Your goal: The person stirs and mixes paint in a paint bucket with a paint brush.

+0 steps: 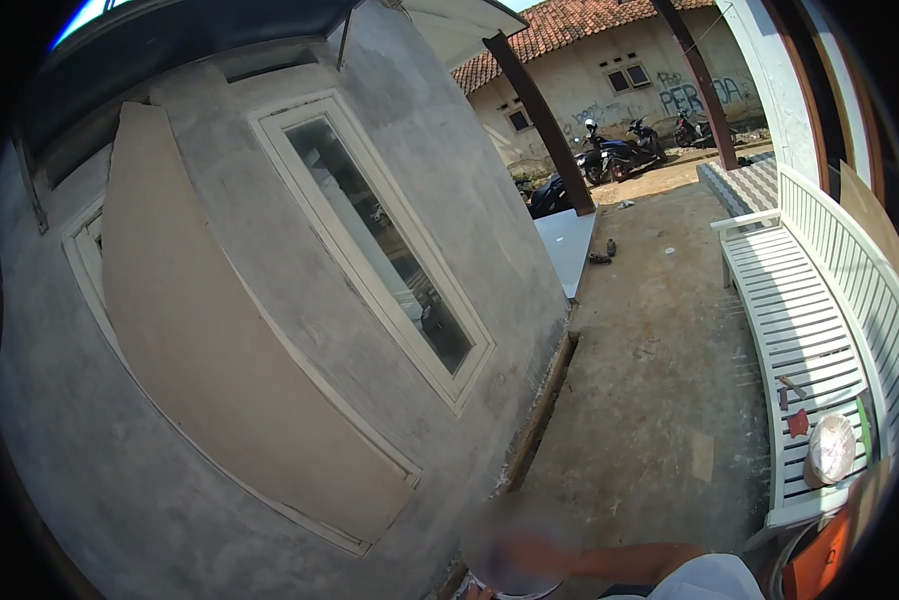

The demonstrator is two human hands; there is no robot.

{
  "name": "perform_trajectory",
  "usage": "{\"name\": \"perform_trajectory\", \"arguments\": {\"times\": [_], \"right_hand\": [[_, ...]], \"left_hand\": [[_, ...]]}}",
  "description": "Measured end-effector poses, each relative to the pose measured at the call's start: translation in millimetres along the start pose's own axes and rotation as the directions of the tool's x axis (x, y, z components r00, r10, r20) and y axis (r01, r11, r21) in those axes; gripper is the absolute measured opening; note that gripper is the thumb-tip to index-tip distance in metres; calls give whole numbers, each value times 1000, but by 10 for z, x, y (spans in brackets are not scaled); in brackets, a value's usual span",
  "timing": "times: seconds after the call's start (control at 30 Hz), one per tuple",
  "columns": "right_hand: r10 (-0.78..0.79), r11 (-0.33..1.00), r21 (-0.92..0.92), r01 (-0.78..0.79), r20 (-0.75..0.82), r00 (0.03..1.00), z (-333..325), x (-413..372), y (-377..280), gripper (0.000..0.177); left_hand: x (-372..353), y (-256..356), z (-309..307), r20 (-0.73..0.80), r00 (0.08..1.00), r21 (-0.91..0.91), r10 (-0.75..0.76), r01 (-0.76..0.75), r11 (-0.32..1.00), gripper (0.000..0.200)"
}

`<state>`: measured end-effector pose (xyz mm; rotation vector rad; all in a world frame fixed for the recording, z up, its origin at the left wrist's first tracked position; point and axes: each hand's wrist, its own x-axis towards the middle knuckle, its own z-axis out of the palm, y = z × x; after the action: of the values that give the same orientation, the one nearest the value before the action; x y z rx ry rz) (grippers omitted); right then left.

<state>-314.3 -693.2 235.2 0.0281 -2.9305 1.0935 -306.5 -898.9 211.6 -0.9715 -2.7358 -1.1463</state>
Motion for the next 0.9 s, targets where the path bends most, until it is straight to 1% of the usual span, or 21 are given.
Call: {"name": "perform_trajectory", "arguments": {"times": [0.07,0.17,0.27,0.3,0.37,0.4,0.47,0.57,0.6,0.63,0.67,0.73,0.77,0.87,0.9], "right_hand": [[53,993,109,-50,-26,998,18,22,29,55],[77,986,145,-81,33,996,4,65,-13,62],[165,963,201,-178,80,983,-141,10,-211,57],[45,986,155,-63,115,992,-60,56,-132,54],[-184,982,77,172,201,962,95,147,35,48],[-181,983,79,167,241,953,150,136,68,44],[-174,984,85,155,321,931,48,98,-18,36],[-231,971,114,211,205,951,-283,-113,-250,38],[-221,975,74,210,183,958,-322,-108,-251,37],[-209,978,36,206,165,964,-324,-98,-224,37],[-196,980,-1,199,149,969,-318,-103,-196,36],[-152,978,-124,169,139,979,-331,-95,-149,34],[-132,970,-186,155,130,983,-352,-103,-149,34],[-66,960,-253,123,220,973,-416,-171,-211,29],[-61,963,-244,116,225,973,-408,-203,-238,28]], "left_hand": [[-4,-7,8,1,1000,1,-3,3,1000,54],[-8,6,11,0,1000,3,-9,9,1000,54],[-34,-8,-7,-4,1000,11,-13,13,1000,55],[-33,-8,-12,-4,1000,13,-14,14,1000,55],[-63,-15,-11,-4,1000,14,-17,17,1000,55],[-89,-21,-25,-2,1000,19,-18,19,1000,55],[-119,-27,-47,-1,1000,27,-19,19,999,56],[-190,-87,-66,11,999,54,-36,35,998,56],[-204,-116,-60,24,999,75,-45,43,996,56],[-160,-327,32,-72,995,151,72,-61,987,54],[-269,-497,117,-72,993,112,96,-88,990,52],[-151,-199,-110,-72,987,35,146,-144,989,50],[-147,-131,-146,-81,986,59,146,-141,988,50],[-62,205,-361,-84,973,125,216,-205,971,51],[-53,235,-376,-76,980,108,182,-173,979,50]]}}
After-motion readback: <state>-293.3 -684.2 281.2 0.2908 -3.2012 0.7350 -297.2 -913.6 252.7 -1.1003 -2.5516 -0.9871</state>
